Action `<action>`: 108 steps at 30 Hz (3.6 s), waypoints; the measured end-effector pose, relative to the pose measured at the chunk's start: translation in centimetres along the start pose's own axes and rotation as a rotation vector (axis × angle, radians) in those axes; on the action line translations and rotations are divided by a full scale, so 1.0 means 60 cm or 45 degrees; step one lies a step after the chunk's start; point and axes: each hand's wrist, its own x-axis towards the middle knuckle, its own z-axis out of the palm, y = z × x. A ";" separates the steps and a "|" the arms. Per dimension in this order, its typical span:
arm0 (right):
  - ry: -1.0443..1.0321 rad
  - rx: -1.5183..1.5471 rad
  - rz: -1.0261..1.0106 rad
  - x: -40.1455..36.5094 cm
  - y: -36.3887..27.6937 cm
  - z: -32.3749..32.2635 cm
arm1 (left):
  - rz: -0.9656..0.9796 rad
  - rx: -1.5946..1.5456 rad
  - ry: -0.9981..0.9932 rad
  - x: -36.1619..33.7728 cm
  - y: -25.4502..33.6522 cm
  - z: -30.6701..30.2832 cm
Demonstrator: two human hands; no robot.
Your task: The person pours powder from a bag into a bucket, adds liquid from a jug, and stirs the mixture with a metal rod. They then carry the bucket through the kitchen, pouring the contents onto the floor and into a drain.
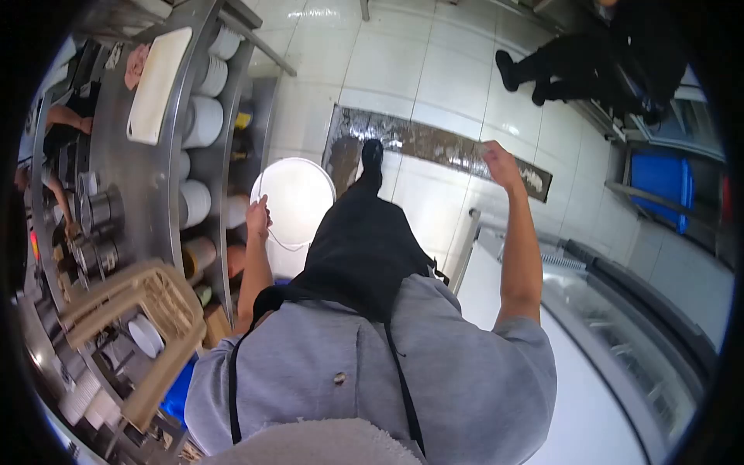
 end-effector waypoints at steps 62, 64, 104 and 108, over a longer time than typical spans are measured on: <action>-0.862 -0.075 -0.421 2.528 -1.183 0.089 | -0.277 -0.921 0.768 1.511 1.664 0.360; -0.854 0.021 -0.340 2.627 -1.332 0.096 | -0.251 -0.877 0.717 1.577 1.687 0.374; -0.430 -0.254 -0.425 4.474 -2.086 -0.179 | -0.335 -1.176 0.497 3.032 3.272 0.816; -0.319 -0.102 -0.203 4.477 -2.007 -0.241 | -0.351 -1.075 0.425 3.189 3.436 0.945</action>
